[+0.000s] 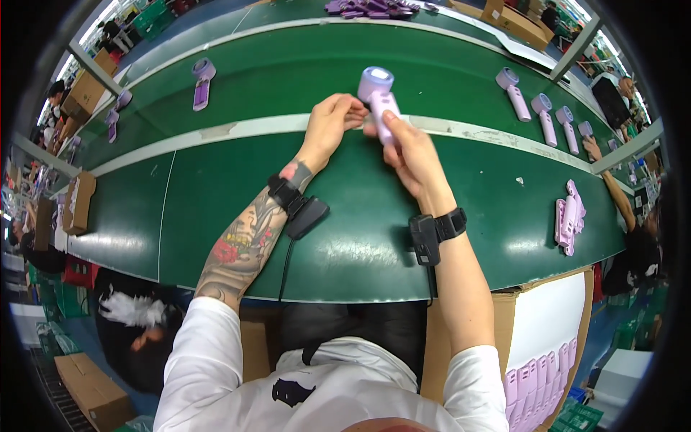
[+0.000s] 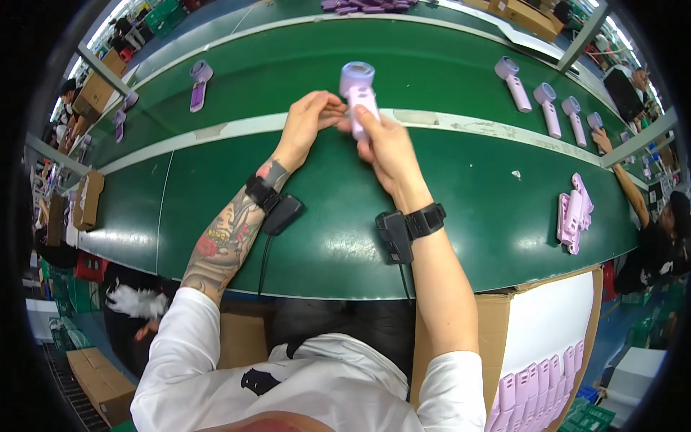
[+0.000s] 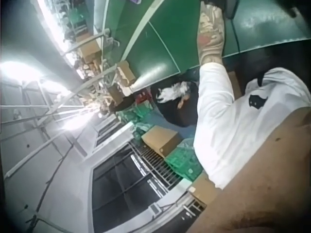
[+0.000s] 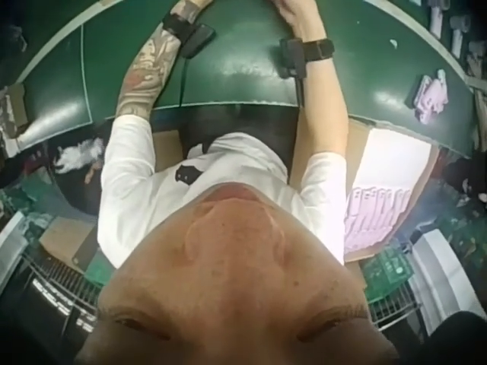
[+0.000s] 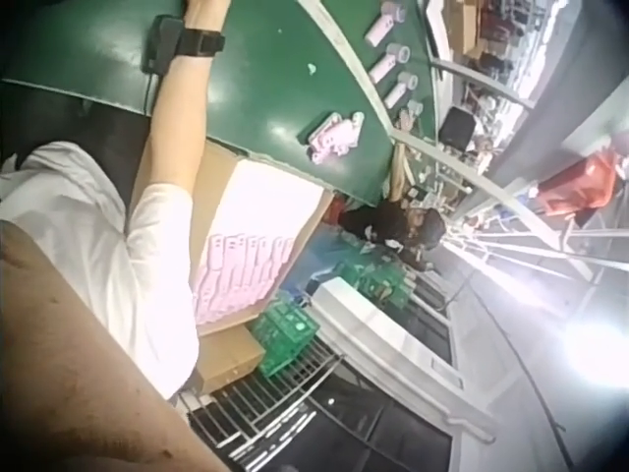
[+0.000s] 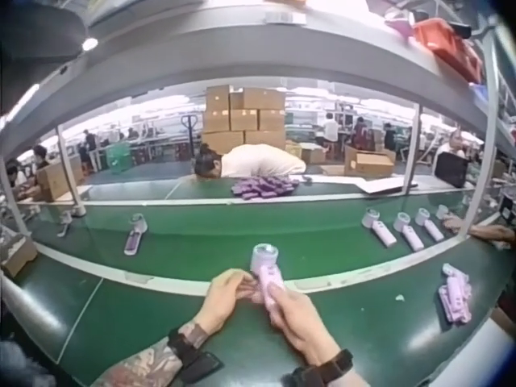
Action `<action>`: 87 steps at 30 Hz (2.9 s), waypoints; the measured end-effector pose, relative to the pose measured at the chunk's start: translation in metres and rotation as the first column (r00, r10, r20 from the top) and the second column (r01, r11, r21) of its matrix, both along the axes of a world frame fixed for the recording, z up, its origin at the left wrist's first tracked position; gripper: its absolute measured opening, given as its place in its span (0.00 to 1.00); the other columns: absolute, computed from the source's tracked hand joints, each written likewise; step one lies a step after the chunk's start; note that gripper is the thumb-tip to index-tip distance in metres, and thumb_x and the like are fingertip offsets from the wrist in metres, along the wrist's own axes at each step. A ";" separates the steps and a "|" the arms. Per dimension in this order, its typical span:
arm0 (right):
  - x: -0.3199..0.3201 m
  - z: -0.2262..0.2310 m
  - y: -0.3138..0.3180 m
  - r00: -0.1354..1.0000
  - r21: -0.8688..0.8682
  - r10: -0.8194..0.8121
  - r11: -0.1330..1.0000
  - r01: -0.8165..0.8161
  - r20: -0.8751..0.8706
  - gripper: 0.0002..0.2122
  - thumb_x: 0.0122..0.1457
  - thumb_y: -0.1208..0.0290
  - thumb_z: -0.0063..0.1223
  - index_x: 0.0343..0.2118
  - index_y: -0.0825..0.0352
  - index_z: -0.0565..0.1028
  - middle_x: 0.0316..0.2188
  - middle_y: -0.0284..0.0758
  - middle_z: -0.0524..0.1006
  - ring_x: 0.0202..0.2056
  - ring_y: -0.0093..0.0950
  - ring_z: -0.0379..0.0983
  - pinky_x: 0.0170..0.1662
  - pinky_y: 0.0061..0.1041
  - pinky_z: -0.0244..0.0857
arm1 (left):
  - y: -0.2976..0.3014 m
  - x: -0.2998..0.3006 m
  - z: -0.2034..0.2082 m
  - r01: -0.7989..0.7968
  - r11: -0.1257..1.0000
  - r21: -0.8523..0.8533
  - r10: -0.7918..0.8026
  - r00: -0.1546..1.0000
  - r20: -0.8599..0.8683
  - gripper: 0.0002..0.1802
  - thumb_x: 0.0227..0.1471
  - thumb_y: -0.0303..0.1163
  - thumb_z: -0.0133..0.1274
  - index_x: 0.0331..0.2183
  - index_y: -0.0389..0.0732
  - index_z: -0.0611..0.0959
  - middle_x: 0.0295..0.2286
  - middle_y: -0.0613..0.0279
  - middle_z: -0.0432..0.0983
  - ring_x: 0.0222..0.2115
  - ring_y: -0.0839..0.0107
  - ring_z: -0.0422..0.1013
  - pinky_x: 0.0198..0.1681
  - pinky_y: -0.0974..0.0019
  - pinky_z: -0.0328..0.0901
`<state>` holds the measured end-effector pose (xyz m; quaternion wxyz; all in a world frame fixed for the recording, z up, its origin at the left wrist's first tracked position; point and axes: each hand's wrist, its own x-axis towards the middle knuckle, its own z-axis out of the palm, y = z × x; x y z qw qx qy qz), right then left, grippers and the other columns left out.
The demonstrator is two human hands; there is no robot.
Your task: The person fits back covers onto handheld fans, places them on a conveyor belt, and then straps a sensor onto their wrist. They continue assembling fans before finally arranging fan covers in a box.
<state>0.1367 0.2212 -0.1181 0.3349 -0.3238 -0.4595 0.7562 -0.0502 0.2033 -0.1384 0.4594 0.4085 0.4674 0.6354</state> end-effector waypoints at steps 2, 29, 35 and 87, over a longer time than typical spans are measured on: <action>-0.015 -0.001 -0.008 0.977 0.182 -0.214 0.960 0.212 -0.009 0.16 0.62 0.72 0.55 0.46 0.82 0.72 0.32 0.35 0.79 0.33 0.23 0.76 0.39 0.22 0.71 | 0.007 -0.004 0.004 -0.021 0.998 0.065 0.033 0.979 -0.201 0.19 0.65 0.39 0.44 0.37 0.33 0.80 0.35 0.57 0.79 0.37 0.69 0.76 0.43 0.68 0.70; -0.021 0.020 -0.073 0.943 0.972 -0.271 0.183 -0.148 0.195 0.16 0.51 0.68 0.62 0.42 0.63 0.73 0.36 0.35 0.75 0.37 0.37 0.74 0.41 0.33 0.69 | 0.019 -0.021 0.001 -0.051 0.999 0.015 0.053 0.976 -0.209 0.13 0.60 0.35 0.49 0.38 0.37 0.82 0.31 0.63 0.79 0.30 0.75 0.72 0.37 0.71 0.68; 0.162 0.044 0.018 0.528 0.919 -0.761 0.379 -0.109 0.377 0.13 0.56 0.67 0.57 0.43 0.65 0.77 0.39 0.41 0.79 0.41 0.40 0.76 0.44 0.35 0.70 | 0.066 -0.206 -0.015 -0.633 0.675 0.378 0.400 -0.117 -0.909 0.33 0.48 0.50 0.58 0.51 0.39 0.78 0.47 0.46 0.75 0.51 0.48 0.68 0.54 0.47 0.63; 0.005 0.006 -0.006 0.975 0.438 -0.175 0.873 0.217 -0.134 0.23 0.64 0.70 0.49 0.60 0.72 0.64 0.54 0.44 0.72 0.53 0.34 0.73 0.58 0.31 0.66 | -0.017 0.020 0.000 0.208 0.972 0.113 -0.236 0.835 0.496 0.24 0.68 0.45 0.37 0.57 0.39 0.67 0.49 0.56 0.73 0.47 0.67 0.72 0.53 0.62 0.67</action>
